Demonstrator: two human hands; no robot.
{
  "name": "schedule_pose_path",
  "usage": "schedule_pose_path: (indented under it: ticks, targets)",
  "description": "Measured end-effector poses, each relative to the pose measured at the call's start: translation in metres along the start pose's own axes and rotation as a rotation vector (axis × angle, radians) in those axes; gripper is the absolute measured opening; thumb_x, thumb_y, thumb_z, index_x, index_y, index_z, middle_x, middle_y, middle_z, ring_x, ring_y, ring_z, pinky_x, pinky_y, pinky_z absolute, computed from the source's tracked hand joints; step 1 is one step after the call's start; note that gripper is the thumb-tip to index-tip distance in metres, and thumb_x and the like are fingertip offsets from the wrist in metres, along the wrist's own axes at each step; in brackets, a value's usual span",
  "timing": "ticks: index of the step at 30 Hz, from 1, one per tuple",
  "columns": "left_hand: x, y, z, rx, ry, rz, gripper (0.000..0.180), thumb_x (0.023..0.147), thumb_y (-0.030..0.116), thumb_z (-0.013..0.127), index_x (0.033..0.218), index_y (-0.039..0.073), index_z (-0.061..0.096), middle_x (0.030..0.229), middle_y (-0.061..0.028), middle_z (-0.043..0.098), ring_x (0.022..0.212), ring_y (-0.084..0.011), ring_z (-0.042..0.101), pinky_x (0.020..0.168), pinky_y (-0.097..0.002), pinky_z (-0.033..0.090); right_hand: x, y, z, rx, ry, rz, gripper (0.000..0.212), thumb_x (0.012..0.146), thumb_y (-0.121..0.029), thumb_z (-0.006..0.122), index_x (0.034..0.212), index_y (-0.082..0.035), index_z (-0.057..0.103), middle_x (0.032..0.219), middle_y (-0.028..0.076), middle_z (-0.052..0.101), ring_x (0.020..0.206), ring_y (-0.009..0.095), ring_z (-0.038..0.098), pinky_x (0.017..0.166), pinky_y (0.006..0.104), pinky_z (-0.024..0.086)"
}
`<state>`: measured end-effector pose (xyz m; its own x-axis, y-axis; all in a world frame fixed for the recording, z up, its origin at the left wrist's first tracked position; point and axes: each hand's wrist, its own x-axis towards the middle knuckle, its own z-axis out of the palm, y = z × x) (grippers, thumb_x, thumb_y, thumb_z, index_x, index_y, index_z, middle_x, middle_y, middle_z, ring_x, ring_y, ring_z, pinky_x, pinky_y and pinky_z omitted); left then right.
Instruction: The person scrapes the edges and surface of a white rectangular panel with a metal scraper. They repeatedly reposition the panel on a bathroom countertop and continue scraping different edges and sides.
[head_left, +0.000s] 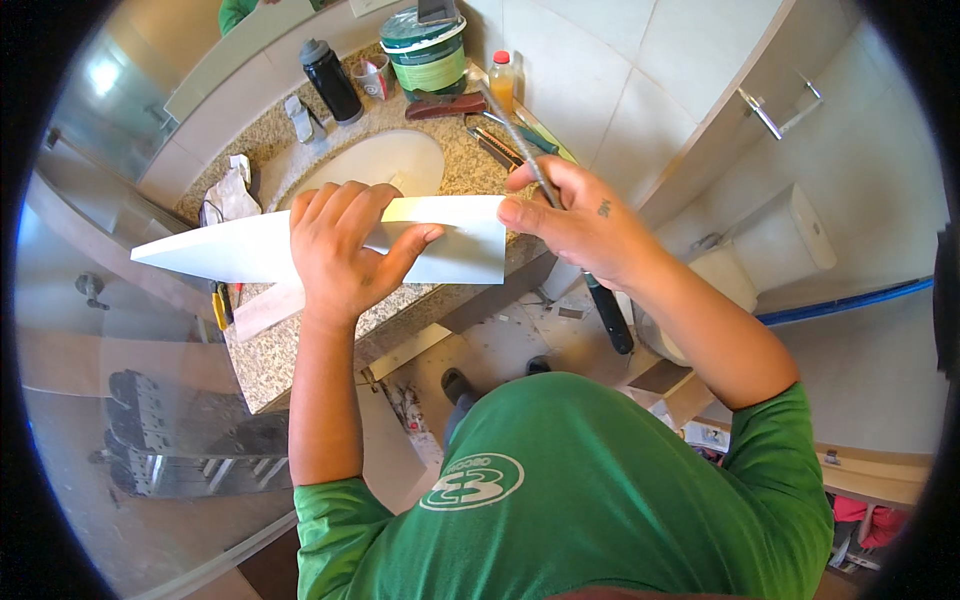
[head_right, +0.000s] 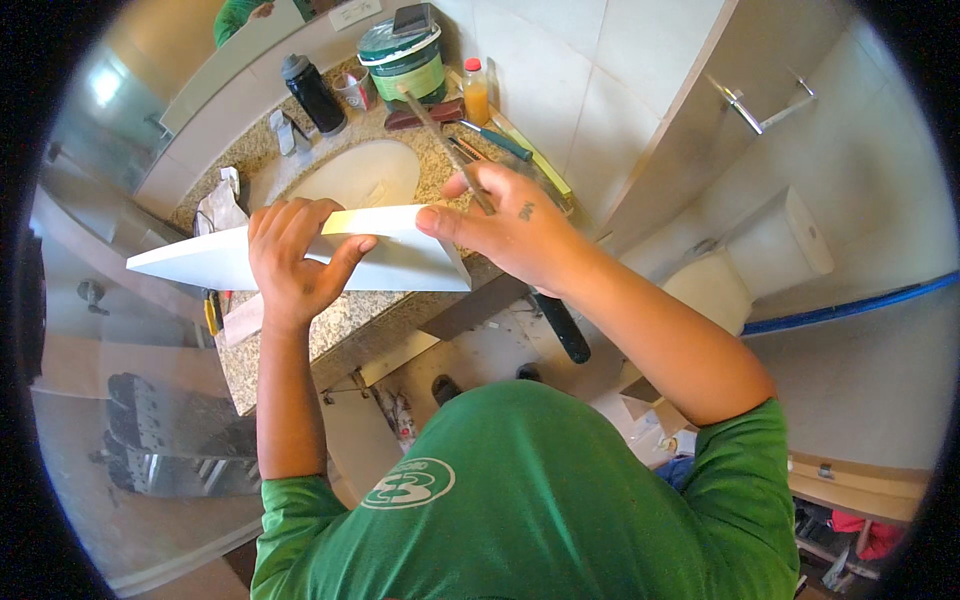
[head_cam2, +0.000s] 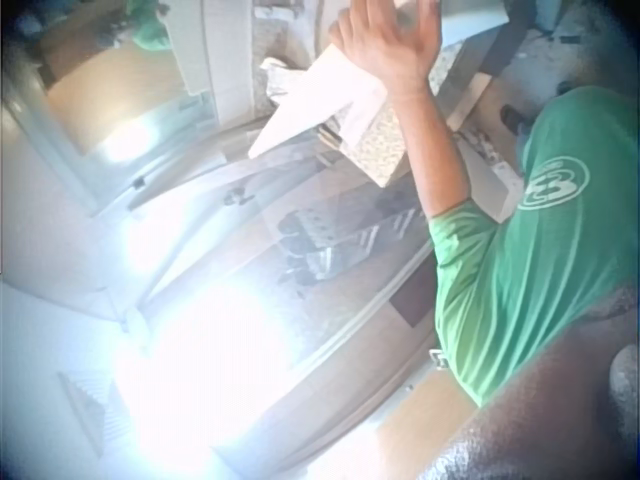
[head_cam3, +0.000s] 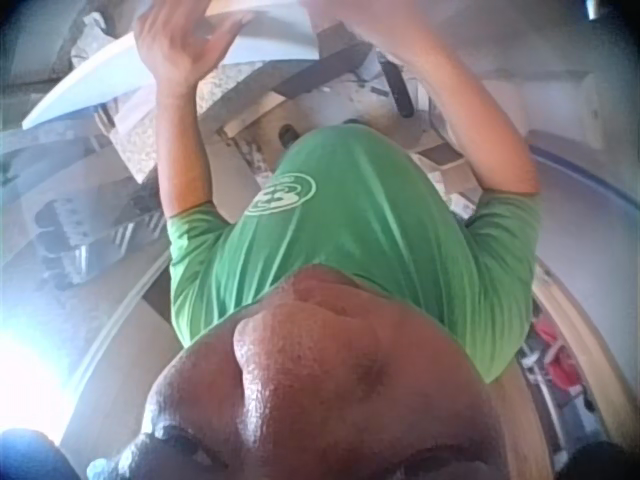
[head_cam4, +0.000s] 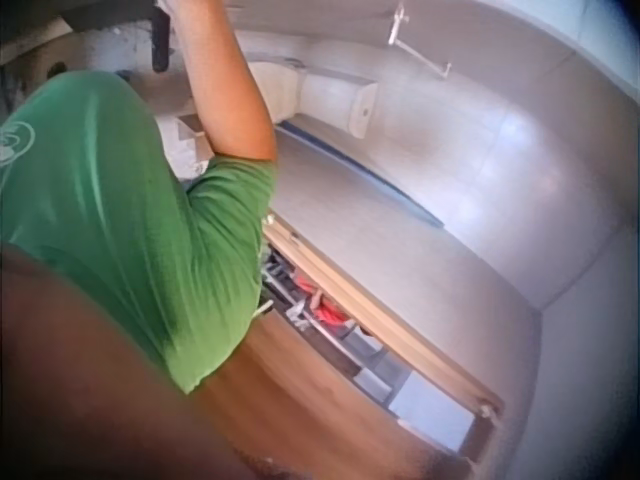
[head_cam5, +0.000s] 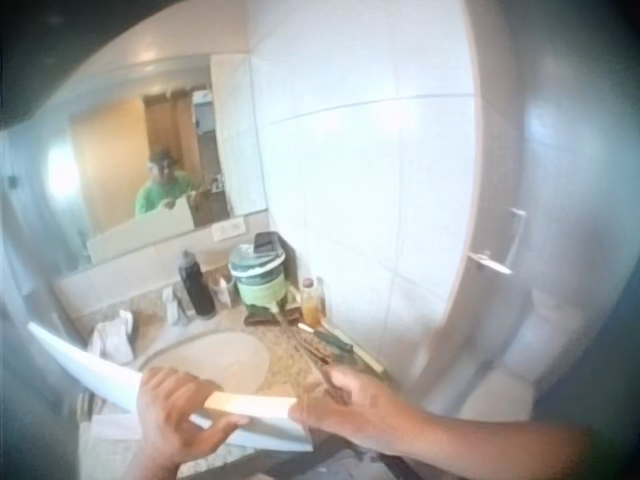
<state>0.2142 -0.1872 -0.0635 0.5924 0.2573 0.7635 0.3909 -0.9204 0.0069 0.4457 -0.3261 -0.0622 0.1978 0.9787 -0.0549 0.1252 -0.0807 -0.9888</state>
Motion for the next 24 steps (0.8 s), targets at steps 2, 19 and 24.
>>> schedule_pose_path:
  ticks: [2, 19, 24]
  targets:
    - [-0.001, 0.002, 0.000, 0.004, -0.003, -0.003, 0.049, 0.073, 0.055, 0.085, 0.088, 0.011, 0.071, 0.077, -0.0026, 0.065, 0.072, -0.0251, 0.059, 0.071, -0.0398, 0.040, 0.005, 0.001, 0.001, 0.177, -0.120, 0.050, 0.040, 0.093, -0.037, 0.079, 0.115, -0.009, 0.059, 0.067, -0.008, 0.046, 0.049, 0.002, 0.037, 0.042, 0.0211, 0.024]
    - [-0.075, 0.031, -0.041, 0.075, -0.051, 0.041, 0.057, 0.081, 0.067, 0.075, 0.089, 0.011, 0.068, 0.082, -0.0049, 0.067, 0.075, -0.0250, 0.064, 0.074, -0.0401, 0.046, -0.035, 0.058, -0.026, -0.003, -0.109, 0.137, 0.016, 0.096, -0.012, 0.069, 0.111, -0.007, 0.071, 0.075, -0.004, 0.057, 0.060, 0.004, 0.049, 0.052, 0.0226, 0.038]
    - [-0.093, 0.041, -0.045, 0.104, -0.061, 0.046, 0.062, 0.083, 0.068, 0.073, 0.091, 0.007, 0.068, 0.086, -0.0084, 0.069, 0.078, -0.0276, 0.066, 0.073, -0.0434, 0.048, -0.059, 0.028, -0.007, 0.213, -0.480, 0.075, 0.037, 0.095, -0.003, 0.063, 0.131, -0.006, 0.067, 0.113, 0.008, 0.072, 0.076, 0.010, 0.063, 0.067, 0.0249, 0.051]
